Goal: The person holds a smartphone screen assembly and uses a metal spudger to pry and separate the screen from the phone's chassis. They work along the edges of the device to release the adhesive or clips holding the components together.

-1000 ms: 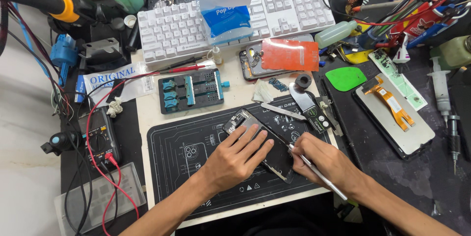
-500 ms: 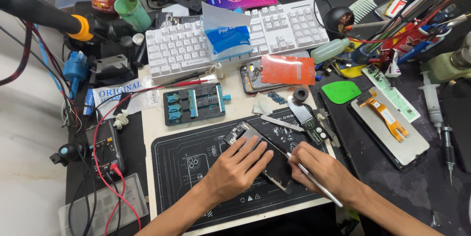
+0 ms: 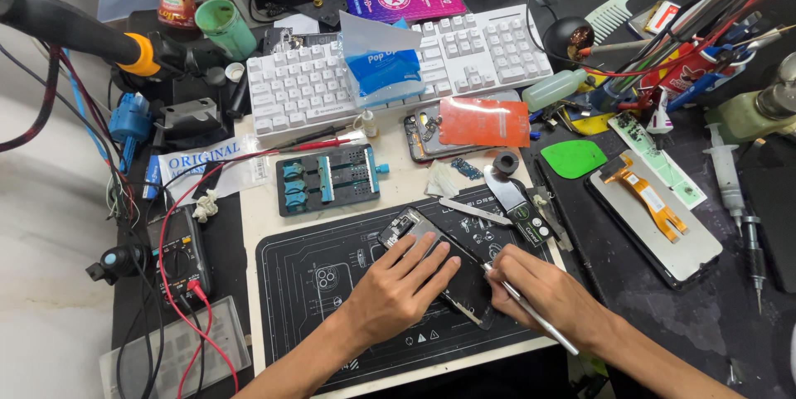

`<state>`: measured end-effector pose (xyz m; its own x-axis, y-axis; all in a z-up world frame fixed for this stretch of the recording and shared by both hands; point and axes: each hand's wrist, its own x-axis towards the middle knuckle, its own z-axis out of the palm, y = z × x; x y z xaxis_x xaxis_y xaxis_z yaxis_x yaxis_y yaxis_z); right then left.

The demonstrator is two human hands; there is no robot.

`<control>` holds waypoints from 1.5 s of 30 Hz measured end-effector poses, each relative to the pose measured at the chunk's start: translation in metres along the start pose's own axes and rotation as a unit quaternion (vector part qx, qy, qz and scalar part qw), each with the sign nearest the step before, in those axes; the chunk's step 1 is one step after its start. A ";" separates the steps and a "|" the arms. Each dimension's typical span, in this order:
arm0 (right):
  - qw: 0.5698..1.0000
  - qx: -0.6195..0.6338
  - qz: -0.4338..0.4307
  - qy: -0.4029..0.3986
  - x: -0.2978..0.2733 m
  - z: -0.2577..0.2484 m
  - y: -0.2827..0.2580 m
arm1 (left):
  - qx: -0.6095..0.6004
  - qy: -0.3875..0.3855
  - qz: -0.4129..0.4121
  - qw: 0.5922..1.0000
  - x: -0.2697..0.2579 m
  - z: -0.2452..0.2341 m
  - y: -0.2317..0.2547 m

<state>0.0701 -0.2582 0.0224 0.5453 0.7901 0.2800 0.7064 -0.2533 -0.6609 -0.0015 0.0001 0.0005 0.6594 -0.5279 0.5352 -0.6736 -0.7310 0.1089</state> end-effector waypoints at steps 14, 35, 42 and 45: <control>1.000 -0.010 0.003 -0.005 0.001 0.000 -0.003 | -0.005 0.001 -0.001 1.000 -0.001 0.002 0.000; 1.000 -0.010 0.020 -0.021 0.006 -0.003 -0.008 | -0.002 -0.002 -0.001 1.000 0.000 0.001 0.000; 1.000 -0.026 0.012 -0.010 0.005 0.001 -0.005 | -0.008 -0.001 0.000 1.000 -0.001 0.002 -0.001; 1.000 -0.029 0.001 -0.005 0.008 0.002 -0.004 | -0.005 0.001 -0.003 1.000 -0.001 0.003 -0.001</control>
<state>0.0711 -0.2499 0.0259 0.5428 0.7948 0.2716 0.7306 -0.2872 -0.6194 -0.0005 0.0003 -0.0022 0.6620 -0.5229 0.5370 -0.6737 -0.7291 0.1206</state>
